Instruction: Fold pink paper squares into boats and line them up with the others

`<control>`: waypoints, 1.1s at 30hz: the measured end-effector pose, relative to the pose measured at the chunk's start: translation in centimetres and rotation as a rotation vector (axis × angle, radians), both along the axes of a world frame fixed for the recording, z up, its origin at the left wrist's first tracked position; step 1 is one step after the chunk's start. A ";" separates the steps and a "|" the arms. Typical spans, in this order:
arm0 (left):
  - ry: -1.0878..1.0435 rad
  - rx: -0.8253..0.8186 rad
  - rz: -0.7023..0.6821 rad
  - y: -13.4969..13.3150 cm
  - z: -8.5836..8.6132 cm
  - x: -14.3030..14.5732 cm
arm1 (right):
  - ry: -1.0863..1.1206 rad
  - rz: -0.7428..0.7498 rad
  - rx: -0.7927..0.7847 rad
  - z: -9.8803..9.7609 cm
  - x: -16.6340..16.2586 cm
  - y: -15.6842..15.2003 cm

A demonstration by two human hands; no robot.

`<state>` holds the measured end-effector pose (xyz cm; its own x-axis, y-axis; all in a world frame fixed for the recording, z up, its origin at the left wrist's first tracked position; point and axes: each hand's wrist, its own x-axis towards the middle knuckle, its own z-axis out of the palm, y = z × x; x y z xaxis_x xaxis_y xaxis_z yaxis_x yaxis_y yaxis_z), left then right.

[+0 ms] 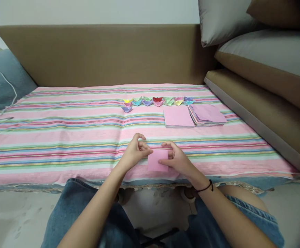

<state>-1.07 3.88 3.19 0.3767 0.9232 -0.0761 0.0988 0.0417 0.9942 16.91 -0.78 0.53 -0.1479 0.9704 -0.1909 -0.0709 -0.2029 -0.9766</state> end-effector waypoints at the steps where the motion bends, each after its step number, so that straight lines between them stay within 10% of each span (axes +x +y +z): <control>1: -0.013 0.015 0.028 0.4 -0.3 0.4 | -0.006 -0.034 0.011 -0.4 -0.1 0.3; 10: 0.280 0.312 0.167 2.9 -3.1 3.3 | -0.631 -0.277 0.432 -0.8 1.3 1.7; 15: 0.341 0.367 0.137 3.3 -3.3 3.8 | -0.973 -0.051 0.848 -0.6 2.2 1.4; 25: 0.610 0.769 0.165 1.8 -2.1 2.9 | -1.095 0.024 0.895 -1.1 2.2 0.6; 33: 0.904 1.134 -0.211 -5.0 -2.6 1.7 | -1.072 0.023 0.866 -1.2 2.3 0.5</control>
<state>0.62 -1.15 0.60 0.7288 0.5830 0.3590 0.5978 -0.7975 0.0816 19.26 -0.32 -0.65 -0.3306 0.8362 0.4375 0.7847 0.5011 -0.3649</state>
